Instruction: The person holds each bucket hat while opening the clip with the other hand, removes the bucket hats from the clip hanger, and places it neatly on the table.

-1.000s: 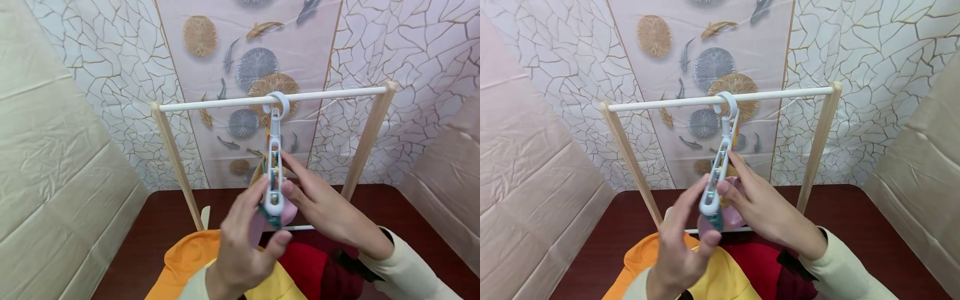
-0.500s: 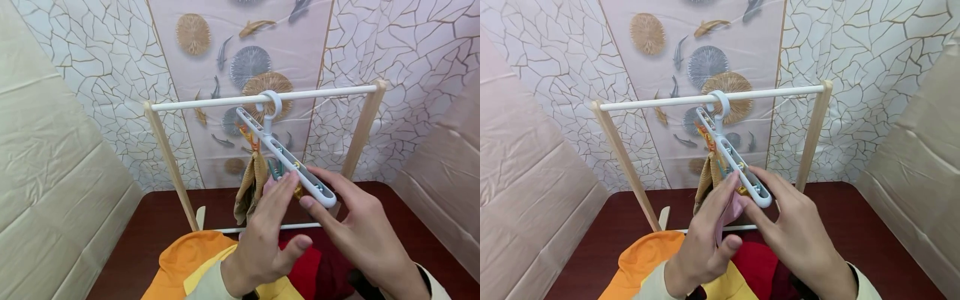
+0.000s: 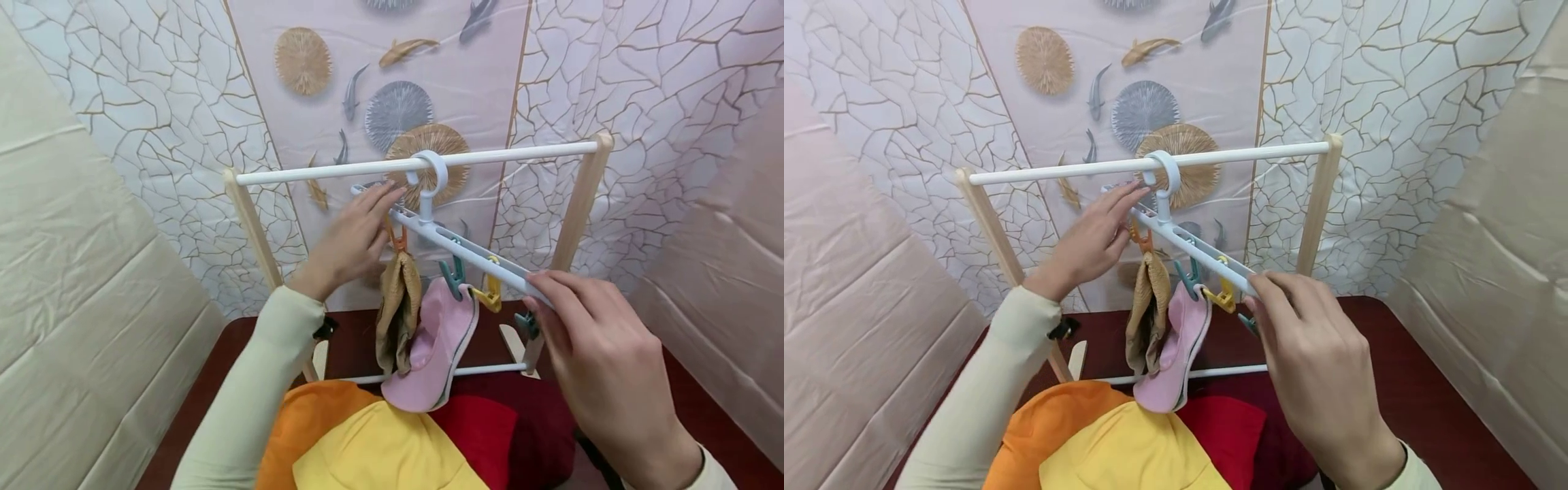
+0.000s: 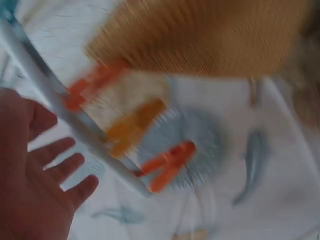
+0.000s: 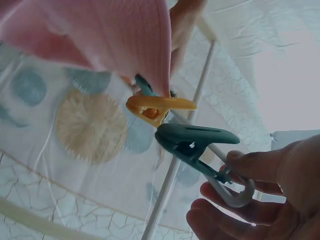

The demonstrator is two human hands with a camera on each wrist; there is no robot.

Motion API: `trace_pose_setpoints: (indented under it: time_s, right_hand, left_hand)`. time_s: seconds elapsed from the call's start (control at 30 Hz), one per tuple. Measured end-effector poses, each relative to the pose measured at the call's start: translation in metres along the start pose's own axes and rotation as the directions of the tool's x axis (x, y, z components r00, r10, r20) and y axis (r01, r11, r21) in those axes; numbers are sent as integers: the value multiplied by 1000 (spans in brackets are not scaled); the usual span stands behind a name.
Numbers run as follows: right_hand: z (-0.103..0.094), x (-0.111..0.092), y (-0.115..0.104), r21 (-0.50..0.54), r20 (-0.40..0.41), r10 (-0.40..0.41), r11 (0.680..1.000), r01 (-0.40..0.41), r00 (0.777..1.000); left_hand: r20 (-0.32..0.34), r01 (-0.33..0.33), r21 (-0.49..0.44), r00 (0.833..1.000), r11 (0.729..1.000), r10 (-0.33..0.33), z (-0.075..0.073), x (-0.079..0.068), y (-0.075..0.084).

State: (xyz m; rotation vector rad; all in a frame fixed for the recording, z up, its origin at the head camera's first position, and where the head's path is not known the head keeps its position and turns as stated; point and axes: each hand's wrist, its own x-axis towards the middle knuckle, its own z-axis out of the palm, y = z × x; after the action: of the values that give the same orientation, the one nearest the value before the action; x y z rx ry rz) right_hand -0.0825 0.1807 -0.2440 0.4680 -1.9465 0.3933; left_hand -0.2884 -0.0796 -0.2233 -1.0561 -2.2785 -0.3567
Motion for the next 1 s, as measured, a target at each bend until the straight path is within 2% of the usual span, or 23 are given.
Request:
trace_pose_setpoints:
  time_s: [0.07,0.17,0.4,0.53,0.63,0.7,0.77,0.8,0.83,0.87,0.9,1.0]
  right_hand:
    - [1,0,3,-30,6,0,1000,1,1000]
    - [5,1,10,-61,18,20,998,-19,1000]
    - [21,10,44,-107,28,99,990,-96,995]
    - [35,12,60,-107,-15,95,990,-97,995]
    - [45,4,65,-85,-121,70,993,-81,990]
    - [52,-4,65,-58,-147,72,995,-81,987]
    - [61,-14,66,7,-122,113,994,-113,986]
    - [67,-18,66,58,-84,155,987,-151,984]
    - [73,-23,67,109,-24,208,973,-204,978]
    - [80,-28,68,156,33,274,949,-275,961]
    - [88,-33,70,205,87,343,913,-353,935]
    - [107,-47,75,289,241,510,775,-562,826]
  left_hand:
    - [87,-32,49,996,998,28,-1,1,-11]
    - [119,-80,96,990,992,69,-1,0,-21]
    - [71,-77,129,995,989,68,-6,-10,-21]
    - [31,-56,160,998,986,52,-10,-21,-14]
    - [2,-69,191,998,979,70,-12,-30,-5]
    - [-11,-83,210,996,974,88,-12,-33,1]
    - [-25,-79,223,996,972,87,-14,-34,7]
    - [-33,-70,226,996,972,80,-15,-35,10]
    - [-40,-60,230,997,971,71,-16,-36,12]
    - [-46,-48,229,997,972,60,-17,-37,14]
    - [-51,-38,228,997,973,51,-18,-39,16]
    - [-62,-21,232,997,973,36,-20,-43,22]
